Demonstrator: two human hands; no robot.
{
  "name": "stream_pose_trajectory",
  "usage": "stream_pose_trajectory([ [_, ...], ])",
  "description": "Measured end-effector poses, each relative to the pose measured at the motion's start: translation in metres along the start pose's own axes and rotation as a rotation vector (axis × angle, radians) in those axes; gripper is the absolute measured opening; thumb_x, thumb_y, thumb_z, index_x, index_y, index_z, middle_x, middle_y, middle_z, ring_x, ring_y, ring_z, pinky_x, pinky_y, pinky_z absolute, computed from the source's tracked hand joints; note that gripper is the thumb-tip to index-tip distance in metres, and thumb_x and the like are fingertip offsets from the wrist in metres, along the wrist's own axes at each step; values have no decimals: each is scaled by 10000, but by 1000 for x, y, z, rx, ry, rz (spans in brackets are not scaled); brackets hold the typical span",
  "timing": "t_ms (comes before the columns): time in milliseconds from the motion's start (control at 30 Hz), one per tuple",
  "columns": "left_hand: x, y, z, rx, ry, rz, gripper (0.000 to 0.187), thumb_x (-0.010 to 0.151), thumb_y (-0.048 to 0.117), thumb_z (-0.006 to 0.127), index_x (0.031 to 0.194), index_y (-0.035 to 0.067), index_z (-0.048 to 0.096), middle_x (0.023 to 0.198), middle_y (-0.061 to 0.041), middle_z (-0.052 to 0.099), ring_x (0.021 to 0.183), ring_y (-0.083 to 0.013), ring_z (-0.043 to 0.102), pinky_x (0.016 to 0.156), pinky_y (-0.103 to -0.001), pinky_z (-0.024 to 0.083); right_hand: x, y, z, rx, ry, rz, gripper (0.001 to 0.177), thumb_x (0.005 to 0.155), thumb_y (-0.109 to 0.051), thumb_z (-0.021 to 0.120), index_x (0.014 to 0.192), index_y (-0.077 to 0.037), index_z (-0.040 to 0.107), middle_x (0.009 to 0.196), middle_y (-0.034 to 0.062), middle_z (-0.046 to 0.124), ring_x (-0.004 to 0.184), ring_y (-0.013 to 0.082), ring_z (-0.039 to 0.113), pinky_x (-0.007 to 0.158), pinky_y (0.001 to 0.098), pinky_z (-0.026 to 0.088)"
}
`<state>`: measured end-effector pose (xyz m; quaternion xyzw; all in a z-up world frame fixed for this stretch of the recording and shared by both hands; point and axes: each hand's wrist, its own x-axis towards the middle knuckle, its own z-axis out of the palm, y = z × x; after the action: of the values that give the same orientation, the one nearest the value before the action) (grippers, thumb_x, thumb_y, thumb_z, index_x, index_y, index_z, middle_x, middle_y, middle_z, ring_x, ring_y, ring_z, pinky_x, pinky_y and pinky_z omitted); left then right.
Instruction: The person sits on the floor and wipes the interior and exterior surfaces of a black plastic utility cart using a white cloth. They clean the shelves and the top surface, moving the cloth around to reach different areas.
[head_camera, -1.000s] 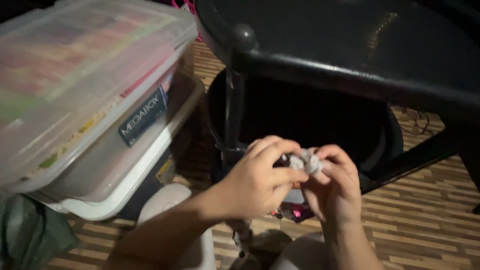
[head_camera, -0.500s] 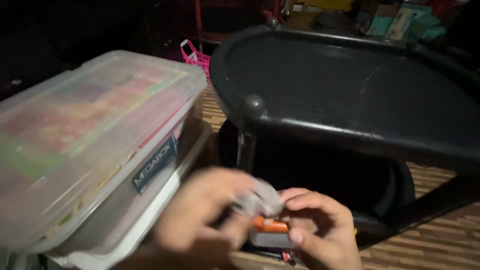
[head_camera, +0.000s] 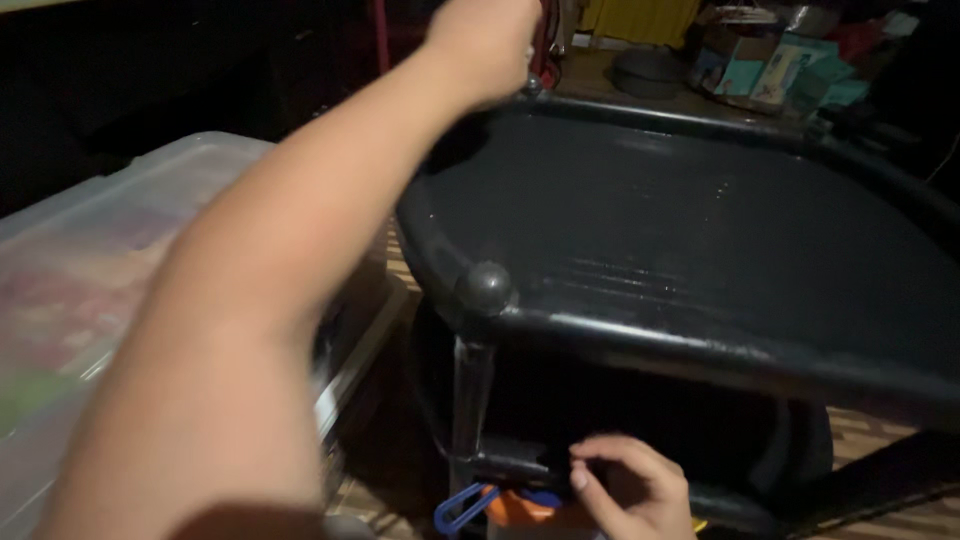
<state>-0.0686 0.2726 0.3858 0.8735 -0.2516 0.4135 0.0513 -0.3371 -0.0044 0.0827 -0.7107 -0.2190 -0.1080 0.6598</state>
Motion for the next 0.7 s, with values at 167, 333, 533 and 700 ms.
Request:
stream_pose_trajectory([
  [167,18,3,39,21,-341,-106,118,783,16,721,898,10,745,915,-226,717,874,-383,716,739,-455,587,2,15,-7,-99,-17,98,192,731,47,833,919,18,802,909,145,765,873,201,800,774,342,648],
  [333,19,18,49,312,-446,86,149,773,-30,725,903,31,763,929,-188,738,880,-357,727,723,-456,596,4,15,-10,-5,-63,207,186,752,52,810,935,21,800,905,165,771,882,224,810,778,378,670],
  [533,16,18,32,325,-508,163,179,780,-6,728,940,63,771,952,-184,737,899,-365,710,732,-472,575,8,17,-16,73,-143,251,232,774,49,791,1005,33,779,926,162,806,910,212,790,801,374,668],
  [700,32,12,23,219,-592,-61,279,800,63,796,1064,35,711,992,-188,732,905,-303,743,744,-428,600,8,15,-15,95,-147,266,235,781,50,795,1016,39,784,907,158,802,880,199,779,799,368,661],
])
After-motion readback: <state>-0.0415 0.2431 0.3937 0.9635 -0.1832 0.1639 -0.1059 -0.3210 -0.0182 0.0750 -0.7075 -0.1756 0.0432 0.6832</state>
